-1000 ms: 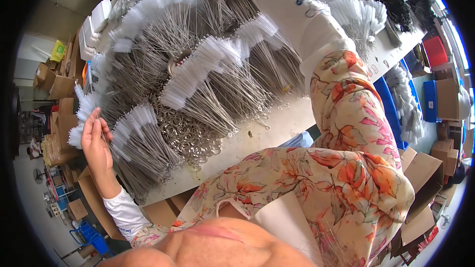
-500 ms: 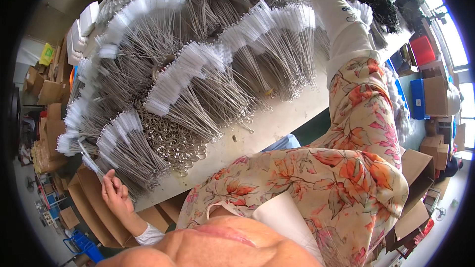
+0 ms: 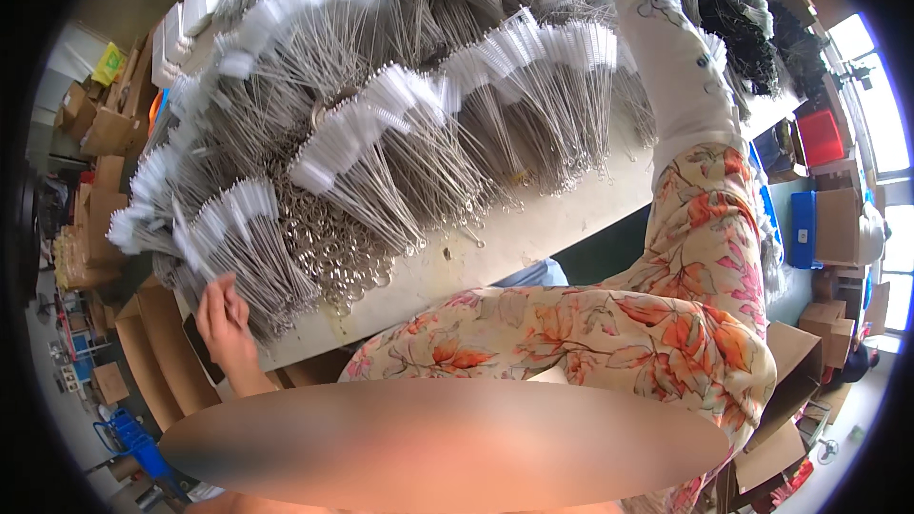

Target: The person is assembling industrial brushes by inserting the brush head wire into a metal ring connector.

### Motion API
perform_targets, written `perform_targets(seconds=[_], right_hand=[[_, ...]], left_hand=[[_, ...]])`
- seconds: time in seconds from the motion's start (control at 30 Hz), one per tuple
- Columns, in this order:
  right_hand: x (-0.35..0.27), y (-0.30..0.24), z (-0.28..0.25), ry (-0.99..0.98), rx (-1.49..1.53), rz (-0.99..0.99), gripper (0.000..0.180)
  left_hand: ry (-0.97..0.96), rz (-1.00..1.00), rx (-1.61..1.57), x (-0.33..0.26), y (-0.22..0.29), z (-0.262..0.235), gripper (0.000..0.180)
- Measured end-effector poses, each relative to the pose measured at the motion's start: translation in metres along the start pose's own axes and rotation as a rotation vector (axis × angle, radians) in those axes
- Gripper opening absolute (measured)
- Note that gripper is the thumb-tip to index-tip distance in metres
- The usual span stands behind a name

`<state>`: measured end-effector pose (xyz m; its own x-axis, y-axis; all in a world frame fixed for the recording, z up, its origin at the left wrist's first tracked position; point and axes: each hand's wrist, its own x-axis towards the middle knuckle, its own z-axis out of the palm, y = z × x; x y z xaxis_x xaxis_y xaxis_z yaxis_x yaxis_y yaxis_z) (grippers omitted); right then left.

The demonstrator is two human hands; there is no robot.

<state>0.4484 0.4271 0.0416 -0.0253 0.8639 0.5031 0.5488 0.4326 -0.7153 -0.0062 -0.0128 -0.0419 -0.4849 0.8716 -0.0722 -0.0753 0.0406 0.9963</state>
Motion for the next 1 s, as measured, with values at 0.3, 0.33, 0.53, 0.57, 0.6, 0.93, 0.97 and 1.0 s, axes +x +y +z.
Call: perform_targets(seconds=[0.3,0.33,0.53,0.57,0.6,0.93,0.97,1.0], right_hand=[[-0.243,-0.162,0.127,-0.619,1.241,0.110,0.029],[-0.266,-0.181,0.127,-0.783,1.037,0.217,0.027],[-0.310,-0.158,0.141,-0.407,0.914,-0.056,0.037],[-0.307,-0.148,0.141,-0.461,0.795,-0.048,0.036],[-0.316,-0.141,0.143,-0.567,0.892,0.132,0.035],[-0.337,-0.124,0.146,-0.964,1.403,0.492,0.016],[-0.341,-0.134,0.142,-0.966,1.409,0.507,0.016],[-0.348,-0.148,0.136,-1.089,0.977,0.313,0.016]], left_hand=[[-0.363,0.461,-0.059,0.014,-0.009,0.146,0.023],[-0.357,0.559,0.049,0.018,-0.020,0.152,0.025],[-0.103,0.886,-0.058,0.018,-0.054,0.132,0.011],[-0.046,0.943,0.010,0.015,-0.057,0.128,0.013],[-0.040,0.983,0.156,0.009,-0.062,0.129,0.016],[0.003,1.082,0.343,-0.009,-0.089,0.092,0.052],[0.020,0.983,0.155,-0.007,-0.085,0.079,0.065],[-0.062,0.854,0.062,-0.010,-0.068,0.068,0.084]])
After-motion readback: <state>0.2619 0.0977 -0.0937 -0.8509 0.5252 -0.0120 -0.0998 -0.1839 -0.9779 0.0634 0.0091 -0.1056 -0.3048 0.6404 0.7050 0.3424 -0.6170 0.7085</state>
